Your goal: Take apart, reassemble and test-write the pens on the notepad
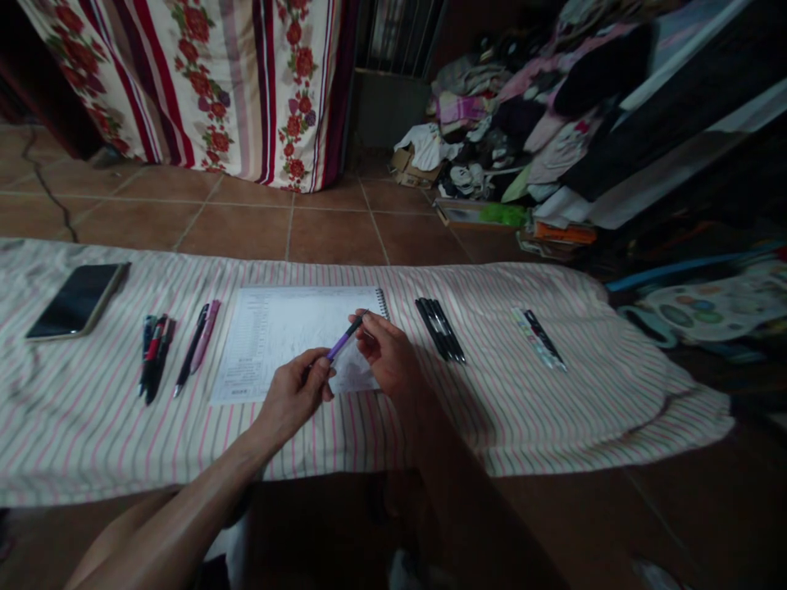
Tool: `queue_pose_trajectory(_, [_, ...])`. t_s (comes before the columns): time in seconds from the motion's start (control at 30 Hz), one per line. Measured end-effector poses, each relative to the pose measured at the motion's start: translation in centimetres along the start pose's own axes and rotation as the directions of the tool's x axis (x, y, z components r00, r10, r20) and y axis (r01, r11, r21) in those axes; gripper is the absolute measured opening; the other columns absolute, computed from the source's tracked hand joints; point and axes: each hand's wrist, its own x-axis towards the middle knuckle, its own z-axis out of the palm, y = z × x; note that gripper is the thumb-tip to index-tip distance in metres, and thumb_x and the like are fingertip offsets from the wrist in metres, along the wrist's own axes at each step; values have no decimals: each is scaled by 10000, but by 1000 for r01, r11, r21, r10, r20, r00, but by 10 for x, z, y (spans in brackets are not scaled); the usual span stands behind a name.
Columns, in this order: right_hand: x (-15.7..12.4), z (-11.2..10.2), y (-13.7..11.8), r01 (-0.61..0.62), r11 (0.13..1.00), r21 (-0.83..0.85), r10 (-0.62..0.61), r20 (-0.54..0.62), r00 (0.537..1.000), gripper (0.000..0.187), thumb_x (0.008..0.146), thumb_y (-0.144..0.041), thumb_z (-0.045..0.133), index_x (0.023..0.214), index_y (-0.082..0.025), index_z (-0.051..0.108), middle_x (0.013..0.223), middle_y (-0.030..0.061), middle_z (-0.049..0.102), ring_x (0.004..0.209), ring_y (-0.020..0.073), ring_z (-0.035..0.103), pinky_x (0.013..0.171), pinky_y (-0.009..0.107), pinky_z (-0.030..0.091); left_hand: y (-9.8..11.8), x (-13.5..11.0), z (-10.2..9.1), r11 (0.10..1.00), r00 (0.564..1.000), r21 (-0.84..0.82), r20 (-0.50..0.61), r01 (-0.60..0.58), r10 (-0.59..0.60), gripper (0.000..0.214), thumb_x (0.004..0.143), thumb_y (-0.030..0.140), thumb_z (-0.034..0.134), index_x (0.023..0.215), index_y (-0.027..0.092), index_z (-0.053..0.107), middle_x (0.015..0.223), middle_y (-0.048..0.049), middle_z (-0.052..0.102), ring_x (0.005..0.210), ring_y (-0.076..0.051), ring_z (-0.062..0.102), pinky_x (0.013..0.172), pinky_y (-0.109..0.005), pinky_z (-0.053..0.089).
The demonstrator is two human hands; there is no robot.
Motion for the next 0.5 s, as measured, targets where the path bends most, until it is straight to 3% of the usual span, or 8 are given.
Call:
queue_pose_trajectory(0.2, [0,0,0,3,1000,0,-3,-15,1000,69,748,-203,658,806,-166,664,807,23,728,546,34,571,461,95,451,1,-5,1,997,999,74,-35,-27,30,424,815,443,586,1110,140,622,632,-26,640,542,-134,581,518,-241,439])
queue_pose_trajectory(0.5, [1,0,0,-2,999,-53,2,-9,1000,127,705,-232,694,817,-175,672,803,15,720,553,42,586,436,99,431,-5,-11,-1,968,999,246,17,-47,45,429,876,432,489,1178,140,580,717,-55,672,592,-150,612,547,-256,472])
